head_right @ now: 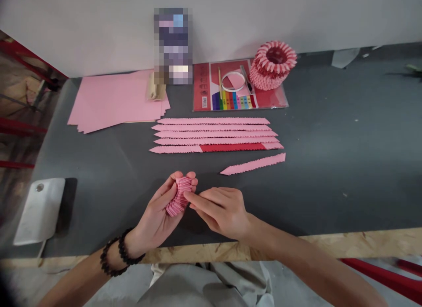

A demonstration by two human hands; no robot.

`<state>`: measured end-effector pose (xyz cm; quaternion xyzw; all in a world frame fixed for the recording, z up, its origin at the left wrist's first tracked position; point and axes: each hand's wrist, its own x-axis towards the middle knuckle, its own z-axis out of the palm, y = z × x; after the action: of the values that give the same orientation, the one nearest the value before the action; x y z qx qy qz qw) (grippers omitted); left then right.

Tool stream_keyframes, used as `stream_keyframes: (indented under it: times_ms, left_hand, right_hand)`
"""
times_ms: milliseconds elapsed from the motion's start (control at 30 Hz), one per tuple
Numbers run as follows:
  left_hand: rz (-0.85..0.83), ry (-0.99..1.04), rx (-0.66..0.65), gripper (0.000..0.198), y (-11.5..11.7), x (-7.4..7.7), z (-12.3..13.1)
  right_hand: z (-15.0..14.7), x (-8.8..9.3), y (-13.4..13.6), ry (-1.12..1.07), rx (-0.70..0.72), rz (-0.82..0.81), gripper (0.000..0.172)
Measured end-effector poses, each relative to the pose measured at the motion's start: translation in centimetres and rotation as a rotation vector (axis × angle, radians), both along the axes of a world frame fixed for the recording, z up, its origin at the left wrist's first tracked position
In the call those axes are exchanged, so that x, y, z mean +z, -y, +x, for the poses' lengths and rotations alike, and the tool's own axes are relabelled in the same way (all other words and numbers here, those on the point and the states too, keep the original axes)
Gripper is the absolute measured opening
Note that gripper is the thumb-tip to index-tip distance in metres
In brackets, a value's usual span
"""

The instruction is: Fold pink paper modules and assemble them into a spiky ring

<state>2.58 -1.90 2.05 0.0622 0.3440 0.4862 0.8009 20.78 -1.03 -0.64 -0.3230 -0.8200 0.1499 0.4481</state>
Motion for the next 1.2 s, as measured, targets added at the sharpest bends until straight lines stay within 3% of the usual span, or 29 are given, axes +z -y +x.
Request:
stream_keyframes:
  times_ms: [533, 667, 867, 967, 1100, 1200]
  left_hand:
    - [0.042, -0.001, -0.04, 0.015, 0.1, -0.5, -0.1]
    - [0.056, -0.019, -0.079, 0.016, 0.1, -0.9, -0.1]
    - [0.084, -0.075, -0.138, 0.019, 0.2, -0.7, -0.4]
    - [0.115, -0.115, -0.219, 0.021, 0.1, -0.6, -0.5]
    - [0.182, -0.277, -0.225, 0.018, -0.4, -0.8, -0.5]
    - [0.216, -0.439, -0.212, 0.019, -0.6, -1.0, -0.7]
  right_hand:
    - [0.4, 0.3, -0.5, -0.03, -0.053, -0.029, 0.031]
    - [0.4, 0.3, -0.5, -0.034, -0.071, -0.015, 0.035]
    - [1.6, 1.2, -1.4, -0.035, -0.062, -0.104, 0.03]
    - [4.2, 1.5, -3.4, 0.164, -0.217, -0.157, 0.025]
    - [8.0, 1.0, -6.0, 0.617, -0.081, -0.223, 0.043]
    - [9.0, 0.8, -6.5, 0.69, -0.125, -0.254, 0.027]
